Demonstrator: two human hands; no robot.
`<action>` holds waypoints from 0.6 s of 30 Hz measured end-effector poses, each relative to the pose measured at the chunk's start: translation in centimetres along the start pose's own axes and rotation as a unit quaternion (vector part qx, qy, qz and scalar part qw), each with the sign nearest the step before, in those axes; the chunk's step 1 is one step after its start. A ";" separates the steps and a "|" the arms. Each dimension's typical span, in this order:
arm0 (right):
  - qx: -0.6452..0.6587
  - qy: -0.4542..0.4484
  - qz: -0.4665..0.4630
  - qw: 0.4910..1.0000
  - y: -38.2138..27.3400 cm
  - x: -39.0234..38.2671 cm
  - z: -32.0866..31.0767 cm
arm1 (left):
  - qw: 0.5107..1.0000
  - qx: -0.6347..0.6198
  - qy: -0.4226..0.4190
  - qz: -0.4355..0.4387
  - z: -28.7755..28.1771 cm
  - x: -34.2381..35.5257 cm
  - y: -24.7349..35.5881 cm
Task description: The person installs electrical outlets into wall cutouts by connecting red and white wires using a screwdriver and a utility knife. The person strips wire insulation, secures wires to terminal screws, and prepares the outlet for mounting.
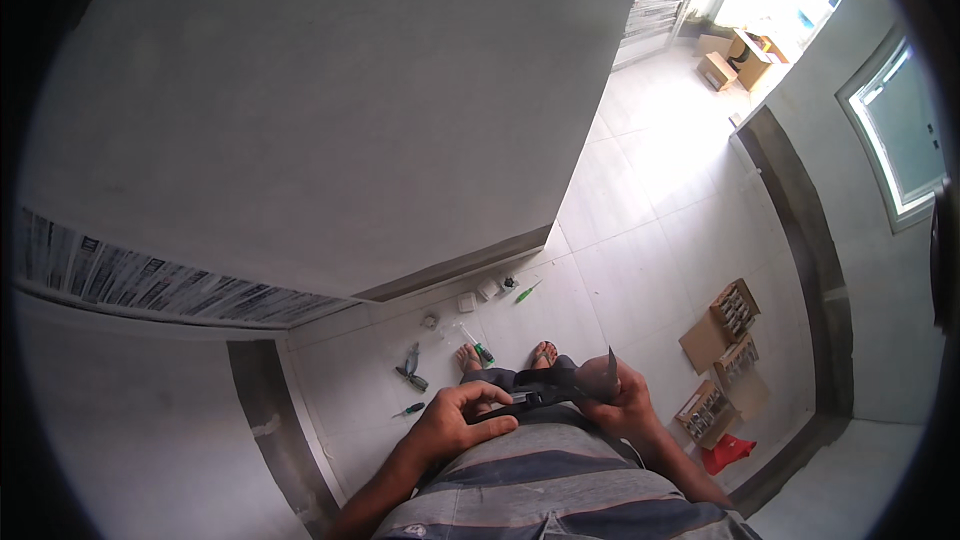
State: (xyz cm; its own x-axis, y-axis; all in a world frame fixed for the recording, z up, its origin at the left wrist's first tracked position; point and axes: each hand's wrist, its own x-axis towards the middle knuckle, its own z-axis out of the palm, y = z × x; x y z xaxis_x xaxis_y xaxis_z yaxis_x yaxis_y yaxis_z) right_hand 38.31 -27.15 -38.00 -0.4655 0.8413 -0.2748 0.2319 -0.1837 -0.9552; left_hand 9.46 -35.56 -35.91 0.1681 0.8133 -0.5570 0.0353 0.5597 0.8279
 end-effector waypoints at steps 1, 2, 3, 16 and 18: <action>0.024 0.010 -0.002 1.000 0.1 -0.1 0.4 | 0.999 0.024 -0.016 -0.016 0.0 0.4 0.9; 0.048 0.021 -0.005 0.999 0.4 -0.1 0.9 | 0.998 0.048 -0.033 -0.033 0.0 0.8 1.6; 0.072 0.032 -0.007 0.997 0.5 -0.2 1.2 | 0.996 0.076 -0.046 -0.026 0.0 1.3 2.3; 0.102 -0.106 -0.001 0.989 -1.1 -0.6 -1.3 | 0.978 0.092 -0.086 0.165 2.8 4.0 3.3; 0.123 -0.102 0.063 0.985 -0.5 -0.9 -2.1 | 0.981 0.084 -0.094 0.148 2.6 4.0 3.4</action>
State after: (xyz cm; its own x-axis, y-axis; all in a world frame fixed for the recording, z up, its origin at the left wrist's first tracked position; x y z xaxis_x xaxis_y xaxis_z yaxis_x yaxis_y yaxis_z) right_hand 40.45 -26.73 -37.05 -0.6138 0.6888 -0.3857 0.0974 -0.4188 -0.9029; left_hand 12.76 -30.84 -35.11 0.3729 0.8838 -0.2828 0.1175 0.2573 0.9592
